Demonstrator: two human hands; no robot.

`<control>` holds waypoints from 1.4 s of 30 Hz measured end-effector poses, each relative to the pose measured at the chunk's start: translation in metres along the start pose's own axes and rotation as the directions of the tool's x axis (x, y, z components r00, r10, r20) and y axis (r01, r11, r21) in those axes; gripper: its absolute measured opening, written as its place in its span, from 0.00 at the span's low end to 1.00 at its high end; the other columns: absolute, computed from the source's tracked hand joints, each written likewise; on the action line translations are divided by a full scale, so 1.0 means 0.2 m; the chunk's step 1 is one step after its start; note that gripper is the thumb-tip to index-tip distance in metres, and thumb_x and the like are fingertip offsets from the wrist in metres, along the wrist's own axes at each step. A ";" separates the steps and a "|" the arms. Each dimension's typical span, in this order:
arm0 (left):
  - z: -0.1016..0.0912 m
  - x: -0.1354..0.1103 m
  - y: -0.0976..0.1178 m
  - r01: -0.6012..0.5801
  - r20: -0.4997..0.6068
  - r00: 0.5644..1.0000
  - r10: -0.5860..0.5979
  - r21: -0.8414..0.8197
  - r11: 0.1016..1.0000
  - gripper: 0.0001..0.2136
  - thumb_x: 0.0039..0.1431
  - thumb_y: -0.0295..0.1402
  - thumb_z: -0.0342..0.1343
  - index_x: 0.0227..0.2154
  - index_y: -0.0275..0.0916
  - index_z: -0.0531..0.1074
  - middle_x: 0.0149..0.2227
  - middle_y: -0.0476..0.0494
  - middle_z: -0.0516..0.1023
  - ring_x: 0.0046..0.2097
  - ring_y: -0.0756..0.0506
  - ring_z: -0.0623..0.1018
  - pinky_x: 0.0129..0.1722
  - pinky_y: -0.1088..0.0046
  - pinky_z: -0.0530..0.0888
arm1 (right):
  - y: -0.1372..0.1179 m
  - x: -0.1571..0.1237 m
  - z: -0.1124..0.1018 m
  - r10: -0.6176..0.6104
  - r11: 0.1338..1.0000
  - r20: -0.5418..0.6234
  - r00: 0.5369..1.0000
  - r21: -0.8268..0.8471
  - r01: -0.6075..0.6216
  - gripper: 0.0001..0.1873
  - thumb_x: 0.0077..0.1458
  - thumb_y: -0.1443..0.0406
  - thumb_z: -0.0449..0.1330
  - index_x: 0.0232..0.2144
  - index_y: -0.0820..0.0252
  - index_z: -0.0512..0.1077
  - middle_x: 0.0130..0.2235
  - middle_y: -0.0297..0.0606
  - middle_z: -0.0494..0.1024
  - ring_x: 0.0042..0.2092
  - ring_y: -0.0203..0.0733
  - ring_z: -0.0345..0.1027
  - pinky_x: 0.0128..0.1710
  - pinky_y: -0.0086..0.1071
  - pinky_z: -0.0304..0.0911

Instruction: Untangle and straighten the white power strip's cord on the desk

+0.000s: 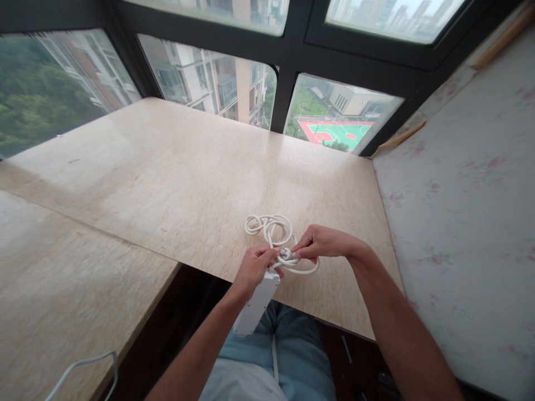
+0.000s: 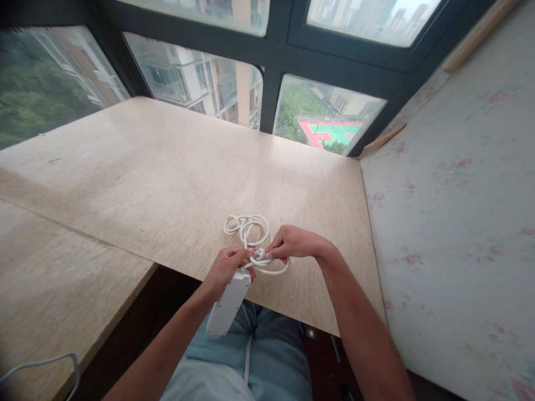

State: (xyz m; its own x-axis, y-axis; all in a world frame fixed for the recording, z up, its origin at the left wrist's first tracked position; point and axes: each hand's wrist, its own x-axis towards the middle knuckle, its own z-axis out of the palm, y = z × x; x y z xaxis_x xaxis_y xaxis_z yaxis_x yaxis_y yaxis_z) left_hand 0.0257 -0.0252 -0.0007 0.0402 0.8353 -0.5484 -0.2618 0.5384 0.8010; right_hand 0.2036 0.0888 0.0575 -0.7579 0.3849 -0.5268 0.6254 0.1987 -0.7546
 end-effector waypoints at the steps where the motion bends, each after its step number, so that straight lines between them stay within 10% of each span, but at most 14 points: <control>1: 0.00 0.00 0.01 -0.005 0.016 1.000 0.005 0.015 1.000 0.16 0.53 0.41 0.57 0.34 0.30 0.75 0.18 0.41 0.75 0.15 0.52 0.67 0.16 0.80 0.60 | 0.00 0.00 -0.02 -0.007 1.000 0.029 1.000 0.019 0.006 0.16 0.51 0.60 0.61 0.36 0.66 0.82 0.18 0.32 0.68 0.21 0.29 0.54 0.21 0.24 0.47; 17: -0.08 0.06 0.14 0.007 0.106 0.994 -0.002 -0.042 0.999 0.22 0.51 0.41 0.61 0.46 0.32 0.75 0.19 0.43 0.74 0.17 0.49 0.71 0.16 0.79 0.64 | 0.07 0.05 0.05 -0.032 0.968 -0.400 0.916 0.216 0.128 0.21 0.49 0.58 0.64 0.42 0.67 0.80 0.20 0.35 0.70 0.23 0.31 0.58 0.22 0.25 0.51; 24: -0.06 0.06 0.14 -0.025 0.138 0.990 0.036 -0.087 0.996 0.20 0.49 0.38 0.62 0.44 0.32 0.76 0.23 0.43 0.76 0.19 0.49 0.74 0.17 0.77 0.67 | 0.04 0.02 0.00 -0.063 0.986 -0.269 0.961 0.131 0.102 0.18 0.49 0.62 0.62 0.40 0.64 0.80 0.17 0.30 0.64 0.21 0.27 0.46 0.20 0.25 0.41; 35: -0.03 0.08 0.17 -0.027 0.200 0.980 0.015 0.059 0.998 0.14 0.55 0.36 0.59 0.41 0.32 0.77 0.24 0.44 0.76 0.20 0.51 0.74 0.19 0.80 0.67 | -0.06 0.13 -0.06 -0.047 0.953 0.042 0.998 -0.296 0.057 0.14 0.47 0.68 0.58 0.34 0.62 0.82 0.26 0.34 0.76 0.27 0.33 0.62 0.27 0.25 0.53; 42: -0.07 0.11 0.21 0.018 0.084 0.996 -0.016 -0.024 1.000 0.18 0.55 0.40 0.58 0.45 0.33 0.74 0.22 0.45 0.75 0.19 0.48 0.74 0.17 0.79 0.66 | -0.09 0.18 -0.03 -0.112 0.974 -0.139 0.984 -0.211 0.081 0.16 0.55 0.59 0.56 0.34 0.64 0.80 0.26 0.34 0.72 0.27 0.33 0.59 0.27 0.27 0.50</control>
State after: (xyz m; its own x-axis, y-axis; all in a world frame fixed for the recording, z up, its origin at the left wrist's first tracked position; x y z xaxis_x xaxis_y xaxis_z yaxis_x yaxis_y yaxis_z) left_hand 0.0011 0.0143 0.0175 0.1249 0.8328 -0.5393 -0.2836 0.5509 0.7849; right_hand 0.1672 0.1047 0.0547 -0.7900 0.4815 -0.3794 0.5868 0.4147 -0.6955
